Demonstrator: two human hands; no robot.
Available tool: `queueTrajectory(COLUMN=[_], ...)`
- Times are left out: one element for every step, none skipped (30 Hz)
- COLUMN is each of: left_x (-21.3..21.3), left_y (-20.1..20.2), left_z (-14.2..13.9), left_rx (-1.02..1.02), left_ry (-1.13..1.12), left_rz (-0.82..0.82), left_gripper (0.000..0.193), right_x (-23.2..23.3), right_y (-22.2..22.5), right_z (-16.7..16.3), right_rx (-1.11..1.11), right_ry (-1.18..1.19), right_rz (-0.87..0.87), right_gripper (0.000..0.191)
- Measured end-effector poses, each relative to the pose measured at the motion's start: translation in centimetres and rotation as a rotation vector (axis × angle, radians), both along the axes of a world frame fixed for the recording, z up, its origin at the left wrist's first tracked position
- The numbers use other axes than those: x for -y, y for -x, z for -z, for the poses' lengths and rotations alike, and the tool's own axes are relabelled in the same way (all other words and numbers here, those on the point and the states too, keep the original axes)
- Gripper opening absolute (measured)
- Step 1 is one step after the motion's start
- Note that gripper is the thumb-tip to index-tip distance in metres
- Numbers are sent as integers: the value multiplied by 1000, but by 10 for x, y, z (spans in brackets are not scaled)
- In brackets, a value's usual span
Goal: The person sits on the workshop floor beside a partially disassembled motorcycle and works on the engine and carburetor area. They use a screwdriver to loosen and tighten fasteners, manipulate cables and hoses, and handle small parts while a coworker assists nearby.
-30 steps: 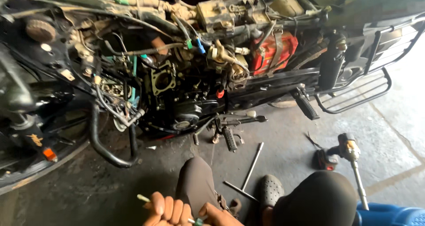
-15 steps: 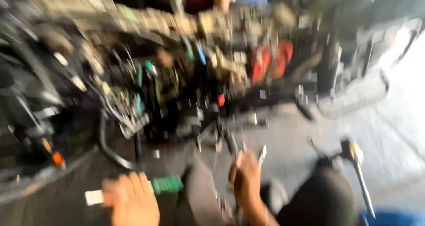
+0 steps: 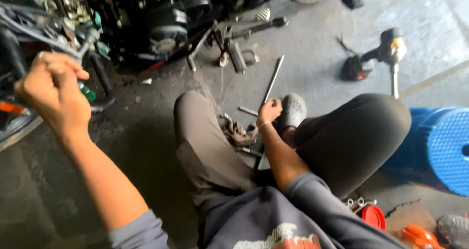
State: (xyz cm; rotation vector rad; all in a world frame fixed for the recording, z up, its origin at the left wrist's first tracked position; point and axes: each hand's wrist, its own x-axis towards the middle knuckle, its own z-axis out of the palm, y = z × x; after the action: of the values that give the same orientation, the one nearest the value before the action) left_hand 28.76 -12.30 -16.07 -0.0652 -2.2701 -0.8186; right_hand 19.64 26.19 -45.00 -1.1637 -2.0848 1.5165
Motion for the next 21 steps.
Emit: queueTrajectory(left_x=[0, -2, -4, -5, -5, -3, -6, -6, -5, -2, 3, 8, 13, 16, 18, 22, 26, 28, 29, 29, 28], left_y=[-1, -2, -3, -3, -5, -5, -7, -10, -13, -15, -18, -20, -24, -26, -29, -29, -29, -29, -28, -28, -27], left_z=[-4, -6, -8, -9, -9, -9, -4, 0, 5, 11, 14, 18, 23, 29, 34, 36, 38, 38, 39, 38, 37], left_rx=[33, 79, 125, 171, 172, 172, 140, 110, 155, 202, 228, 254, 265, 289, 312, 341, 332, 322, 279, 255, 232], left_ry=[87, 143, 201, 229, 309, 388, 516, 639, 604, 573, 574, 575, 603, 605, 607, 587, 579, 572, 578, 601, 625], left_rz=[-34, -62, -87, -107, -139, -172, -213, -253, -276, -297, -312, -327, -332, -335, -337, -341, -337, -333, -316, -317, -319], left_gripper=[38, 39, 40, 40, 39, 39, 39, 40, 38, 36, 35, 34, 35, 35, 36, 36, 36, 36, 36, 36, 36], right_x=[3, 6, 12, 18, 25, 33, 39, 43, 43, 44, 44, 42, 40, 38, 39, 37, 34, 32, 30, 26, 22], right_y=[-15, -32, -44, -53, -55, -58, -60, -61, -61, -58, -54, -46, -37, -23, -4, 14, 26, 43, 54, 61, 66], right_z=[8, 14, 19, 21, 22, 21, 20, 18, 17, 15, 14, 12, 10, 7, 3, -3, -10, -21, -29, -34, -40], right_rx=[121, 246, 267, 279, 277, 373, 472, 579, 570, 562, 556, 492, 439, 447, 476, 472, 209, 170, 129, 126, 124], right_ry=[-33, -64, -125, -183, -240, -366, -495, -630, -615, -597, -578, -508, -438, -536, -422, -291, -212, -86, 39, 118, 197], right_rz=[-134, -269, -440, -610, -782, -1013, -1243, -1472, -1465, -1459, -1452, -1394, -1333, -1369, -1198, -1136, -965, -854, -741, -723, -705], right_gripper=[26, 35, 39, 46, 53, 61, 71, 80, 68, 55, 44, 36, 31, 33, 38, 38, 46, 45, 43, 42, 42])
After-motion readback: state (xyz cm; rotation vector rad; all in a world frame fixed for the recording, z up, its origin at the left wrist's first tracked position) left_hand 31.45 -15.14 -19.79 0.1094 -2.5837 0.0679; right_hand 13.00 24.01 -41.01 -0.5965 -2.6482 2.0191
